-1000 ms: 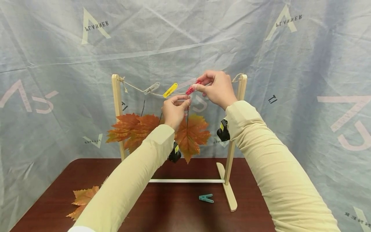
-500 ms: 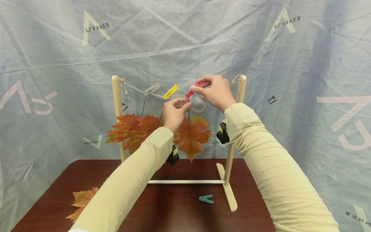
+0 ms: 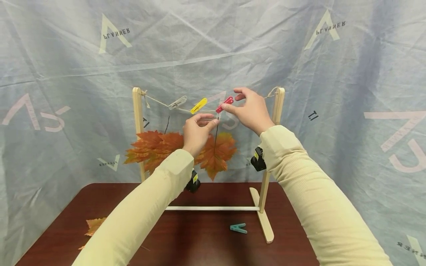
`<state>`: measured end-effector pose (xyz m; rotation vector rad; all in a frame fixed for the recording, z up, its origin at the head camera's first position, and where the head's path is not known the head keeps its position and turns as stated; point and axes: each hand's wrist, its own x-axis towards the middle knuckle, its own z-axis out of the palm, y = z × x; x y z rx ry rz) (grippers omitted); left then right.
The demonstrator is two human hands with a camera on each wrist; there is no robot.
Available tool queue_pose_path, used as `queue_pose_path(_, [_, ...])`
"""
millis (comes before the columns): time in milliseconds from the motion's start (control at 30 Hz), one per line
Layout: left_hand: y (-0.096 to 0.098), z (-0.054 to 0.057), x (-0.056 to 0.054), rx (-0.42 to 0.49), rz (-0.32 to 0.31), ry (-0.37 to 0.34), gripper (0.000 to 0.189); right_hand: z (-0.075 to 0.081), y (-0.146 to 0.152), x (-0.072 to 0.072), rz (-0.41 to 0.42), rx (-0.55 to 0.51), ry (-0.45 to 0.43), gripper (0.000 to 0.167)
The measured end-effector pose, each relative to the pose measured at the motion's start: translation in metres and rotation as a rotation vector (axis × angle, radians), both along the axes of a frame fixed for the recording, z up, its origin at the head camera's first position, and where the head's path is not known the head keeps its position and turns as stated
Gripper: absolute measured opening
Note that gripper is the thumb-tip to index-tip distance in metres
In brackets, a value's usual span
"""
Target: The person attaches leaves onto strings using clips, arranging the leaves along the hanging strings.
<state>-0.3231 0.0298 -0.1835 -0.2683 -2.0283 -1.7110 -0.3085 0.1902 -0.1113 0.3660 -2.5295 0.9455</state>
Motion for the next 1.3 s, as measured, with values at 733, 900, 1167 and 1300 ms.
queue_pose_path(733, [-0.047, -0.02, 0.012, 0.024, -0.117, 0.008, 0.023, -0.044, 0.018, 0.024, 0.035, -0.168, 0.061, 0.058])
queue_pose_path(900, [-0.058, -0.026, 0.017, 0.031, -0.148, 0.007, 0.023, -0.057, 0.017, 0.027, 0.07, -0.186, 0.052, 0.057])
queue_pose_path(1167, [-0.072, -0.037, 0.025, -0.01, -0.185, -0.033, 0.026, -0.077, 0.02, 0.031, 0.095, -0.21, 0.006, 0.055])
queue_pose_path(1300, [-0.079, -0.043, 0.029, -0.023, -0.201, -0.055, 0.028, -0.087, 0.023, 0.033, 0.105, -0.226, -0.011, 0.053])
